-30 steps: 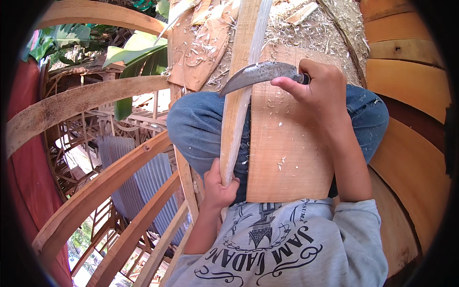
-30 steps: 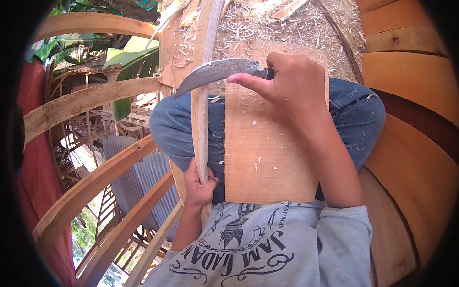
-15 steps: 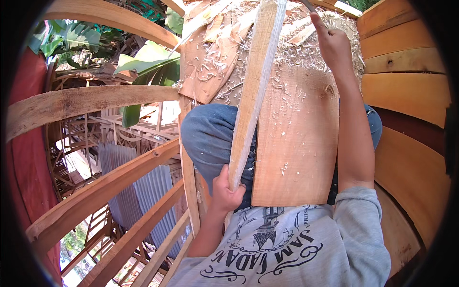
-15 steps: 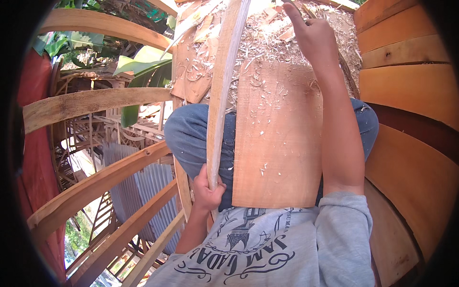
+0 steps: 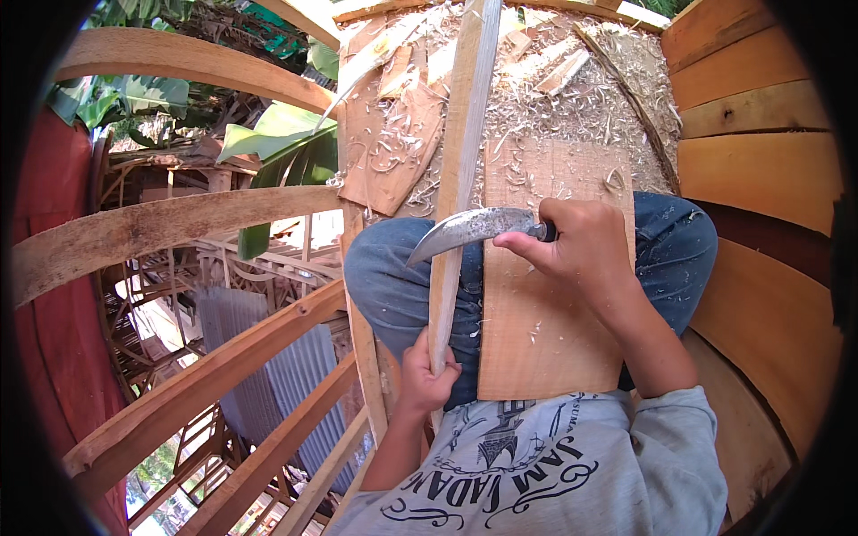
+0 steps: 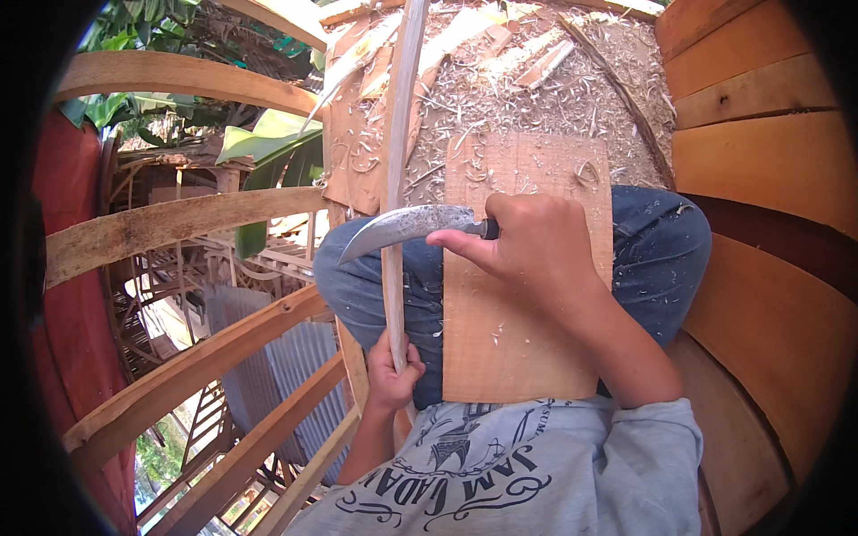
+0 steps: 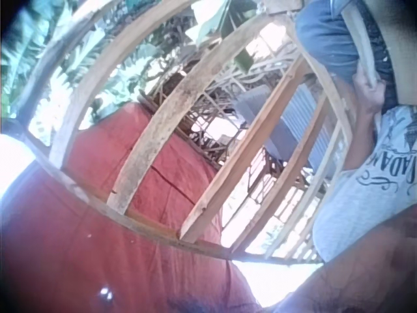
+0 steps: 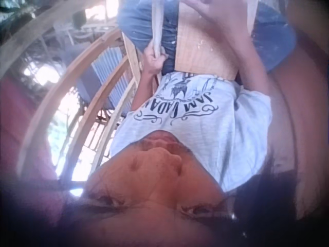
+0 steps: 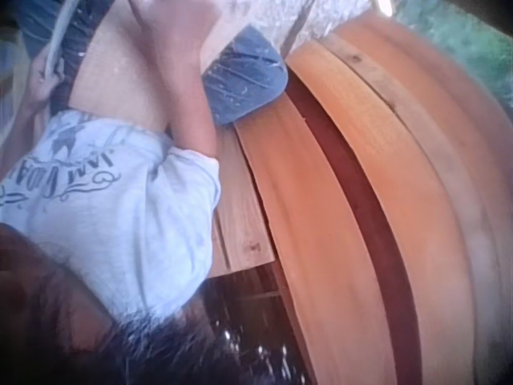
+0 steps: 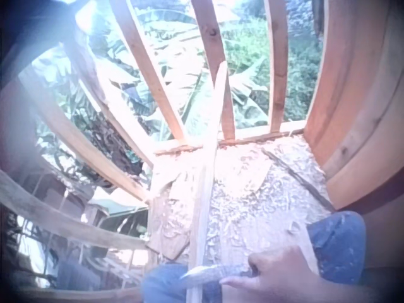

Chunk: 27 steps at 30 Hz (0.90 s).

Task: The person sits cross-legged on a wooden floor and uses a curved knife to shave and smooth a long, thin wooden stick. They hold the stick with their left hand and repeatedly scrape the surface with the knife in their right hand, producing wood shavings.

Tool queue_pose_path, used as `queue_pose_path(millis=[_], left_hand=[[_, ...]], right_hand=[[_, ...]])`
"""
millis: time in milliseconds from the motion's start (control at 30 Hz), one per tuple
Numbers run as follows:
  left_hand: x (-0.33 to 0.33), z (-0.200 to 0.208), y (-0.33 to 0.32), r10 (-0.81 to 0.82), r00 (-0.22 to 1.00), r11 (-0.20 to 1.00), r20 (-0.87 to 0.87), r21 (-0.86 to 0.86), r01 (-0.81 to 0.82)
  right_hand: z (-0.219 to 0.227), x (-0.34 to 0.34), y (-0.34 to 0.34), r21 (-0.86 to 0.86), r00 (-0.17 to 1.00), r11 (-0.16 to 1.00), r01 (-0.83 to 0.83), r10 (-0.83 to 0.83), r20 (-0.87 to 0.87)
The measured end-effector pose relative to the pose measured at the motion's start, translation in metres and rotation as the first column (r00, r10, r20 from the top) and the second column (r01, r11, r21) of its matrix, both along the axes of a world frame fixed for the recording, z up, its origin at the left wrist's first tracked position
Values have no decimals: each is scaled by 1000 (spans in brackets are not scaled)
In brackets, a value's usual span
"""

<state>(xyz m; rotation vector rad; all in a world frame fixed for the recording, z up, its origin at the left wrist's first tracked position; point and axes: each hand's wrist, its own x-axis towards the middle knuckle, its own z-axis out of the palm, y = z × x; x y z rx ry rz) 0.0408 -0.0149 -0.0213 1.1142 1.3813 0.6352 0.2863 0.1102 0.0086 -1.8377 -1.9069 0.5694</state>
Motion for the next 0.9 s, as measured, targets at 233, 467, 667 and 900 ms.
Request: queue_pose_path(millis=[233, 467, 667, 900], left_hand=[[-4, 0, 1, -13, 1000, 1000, 13, -7, 13], [-6, 3, 5, -34, 999, 999, 39, -21, 35], [-9, -1, 4, -59, 997, 998, 44, 5, 59], [-11, -4, 2, -76, 997, 997, 26, 20, 75]], right_hand=[[-9, -2, 18, 83, 999, 996, 20, -24, 48], [-12, 0, 30, 71, 993, 996, 56, -63, 95], [-17, 1, 37, 148, 990, 987, 71, -87, 108], [-16, 12, 63, 119, 971, 971, 208, -220, 98]])
